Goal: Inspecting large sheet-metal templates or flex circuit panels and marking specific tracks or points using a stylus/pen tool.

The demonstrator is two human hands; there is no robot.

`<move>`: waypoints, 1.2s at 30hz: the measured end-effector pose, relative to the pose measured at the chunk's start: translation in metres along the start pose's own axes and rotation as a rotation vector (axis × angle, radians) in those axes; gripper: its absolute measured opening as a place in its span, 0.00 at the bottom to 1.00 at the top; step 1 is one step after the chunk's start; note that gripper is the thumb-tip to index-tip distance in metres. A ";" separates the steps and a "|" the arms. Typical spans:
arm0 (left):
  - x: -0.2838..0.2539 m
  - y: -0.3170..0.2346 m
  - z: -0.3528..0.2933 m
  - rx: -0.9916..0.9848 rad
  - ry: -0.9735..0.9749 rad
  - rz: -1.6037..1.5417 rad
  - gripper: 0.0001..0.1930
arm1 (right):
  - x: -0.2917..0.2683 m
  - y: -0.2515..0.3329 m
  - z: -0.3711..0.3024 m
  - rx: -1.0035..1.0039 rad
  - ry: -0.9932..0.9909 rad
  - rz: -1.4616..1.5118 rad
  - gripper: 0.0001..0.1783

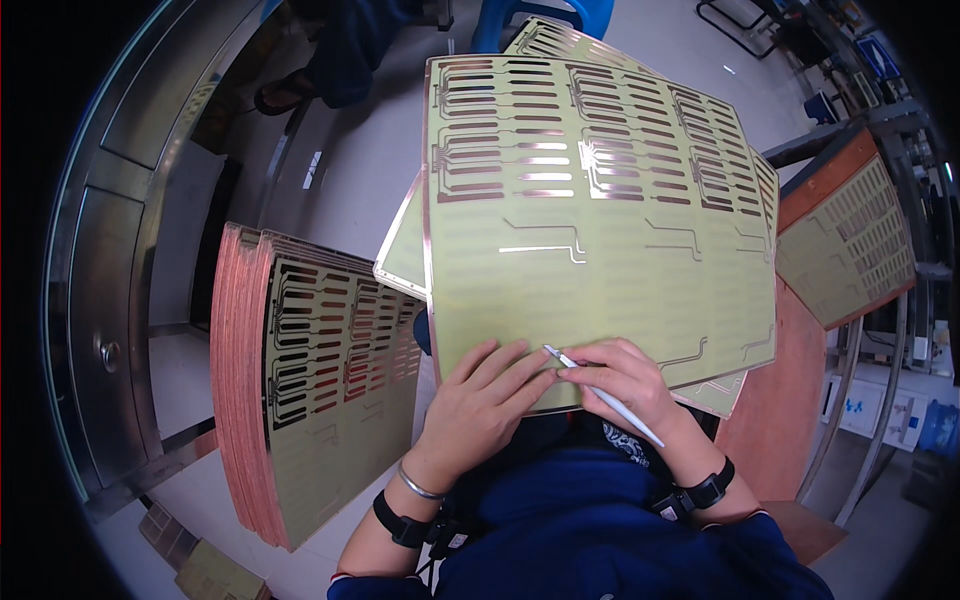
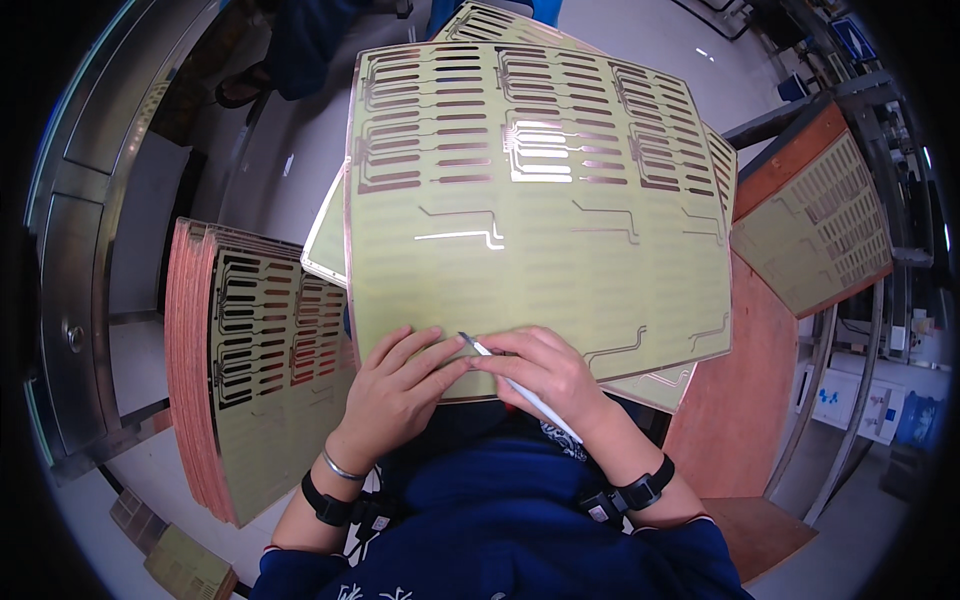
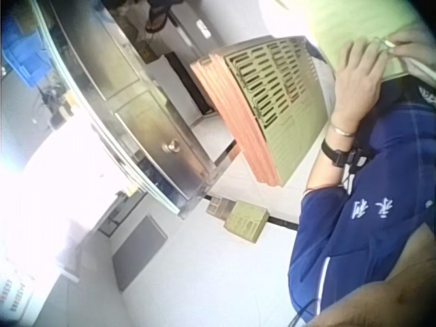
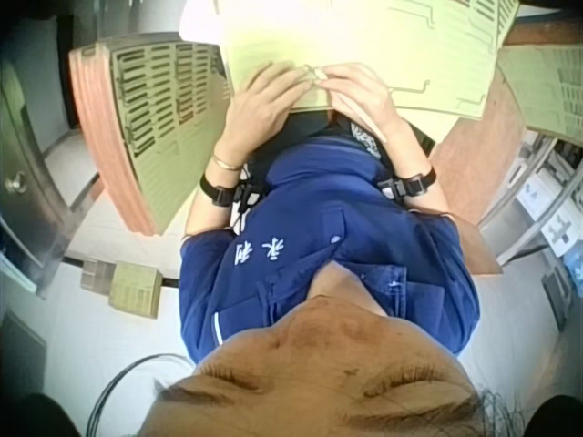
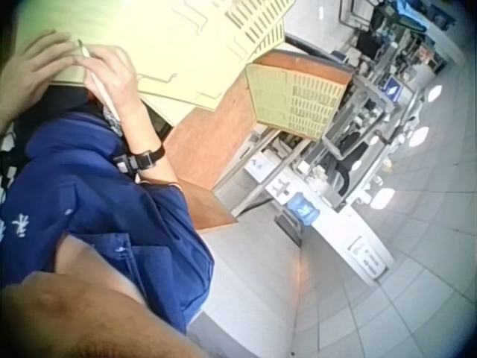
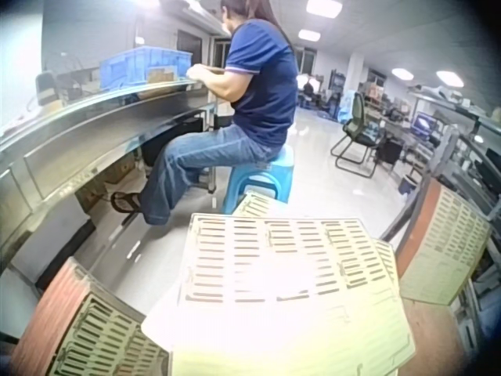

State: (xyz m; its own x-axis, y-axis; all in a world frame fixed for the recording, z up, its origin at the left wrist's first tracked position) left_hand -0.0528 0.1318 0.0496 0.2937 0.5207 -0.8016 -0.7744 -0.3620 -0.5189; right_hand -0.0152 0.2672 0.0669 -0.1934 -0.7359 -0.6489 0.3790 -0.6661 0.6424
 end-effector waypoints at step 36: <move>0.011 -0.049 0.025 -0.386 0.156 -1.043 0.09 | -0.071 -0.020 -0.063 0.522 -0.058 0.852 0.06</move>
State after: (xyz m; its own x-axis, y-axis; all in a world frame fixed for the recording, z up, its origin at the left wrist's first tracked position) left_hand -0.0255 0.1745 0.0733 0.7850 0.6161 0.0643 0.1091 -0.0353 -0.9934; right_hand 0.0482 0.3405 0.0740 -0.0913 -0.9882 0.1231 -0.0305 0.1263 0.9915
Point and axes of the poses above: each hand's wrist, its own z-axis towards the middle knuckle, its own x-axis out of the palm, y = z × x, the point moved 8 cm from there along z, towards the middle knuckle, and after that the axes turned 4 degrees about -y, right-handed, at the moved point
